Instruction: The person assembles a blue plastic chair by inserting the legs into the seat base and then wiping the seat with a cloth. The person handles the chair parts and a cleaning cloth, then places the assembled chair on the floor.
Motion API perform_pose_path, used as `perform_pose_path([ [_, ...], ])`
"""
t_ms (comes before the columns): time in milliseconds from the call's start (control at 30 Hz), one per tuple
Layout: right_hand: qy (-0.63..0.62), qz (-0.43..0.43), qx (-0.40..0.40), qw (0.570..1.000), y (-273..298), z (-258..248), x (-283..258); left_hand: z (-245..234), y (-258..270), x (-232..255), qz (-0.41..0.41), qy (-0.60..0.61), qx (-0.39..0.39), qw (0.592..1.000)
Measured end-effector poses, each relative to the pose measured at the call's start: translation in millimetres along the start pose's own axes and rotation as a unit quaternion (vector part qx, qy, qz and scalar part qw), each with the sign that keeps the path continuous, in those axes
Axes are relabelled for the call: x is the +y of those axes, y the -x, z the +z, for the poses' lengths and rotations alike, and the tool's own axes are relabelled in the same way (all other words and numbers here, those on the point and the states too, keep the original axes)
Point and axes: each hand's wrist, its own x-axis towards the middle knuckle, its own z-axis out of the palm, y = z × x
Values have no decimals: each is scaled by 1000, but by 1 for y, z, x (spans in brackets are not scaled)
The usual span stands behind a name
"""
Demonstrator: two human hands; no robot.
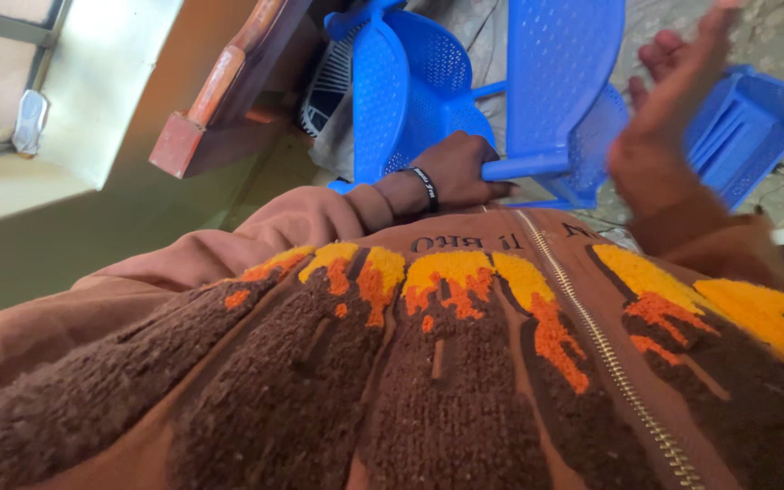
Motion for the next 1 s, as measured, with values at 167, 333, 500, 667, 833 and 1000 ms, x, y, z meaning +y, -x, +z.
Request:
perform_pose_path([
  [167,122,-101,-39,987,17,-11,19,7,-17,11,11,-60,-10,998],
  [333,155,-72,-70,983,49,9,6,11,-11,0,-6,-26,4,1000],
  [500,104,11,-249,963,45,2,-27,-16,-26,3,-25,193,-245,950],
  [667,90,125,-251,956,46,4,-10,-45,-40,0,-90,302,-398,861],
  [833,151,108,-218,958,49,-6,11,-26,-44,-10,-100,339,-495,794],
  [1000,138,62,-210,966,53,-8,21,18,-41,-27,-46,189,-265,944],
])
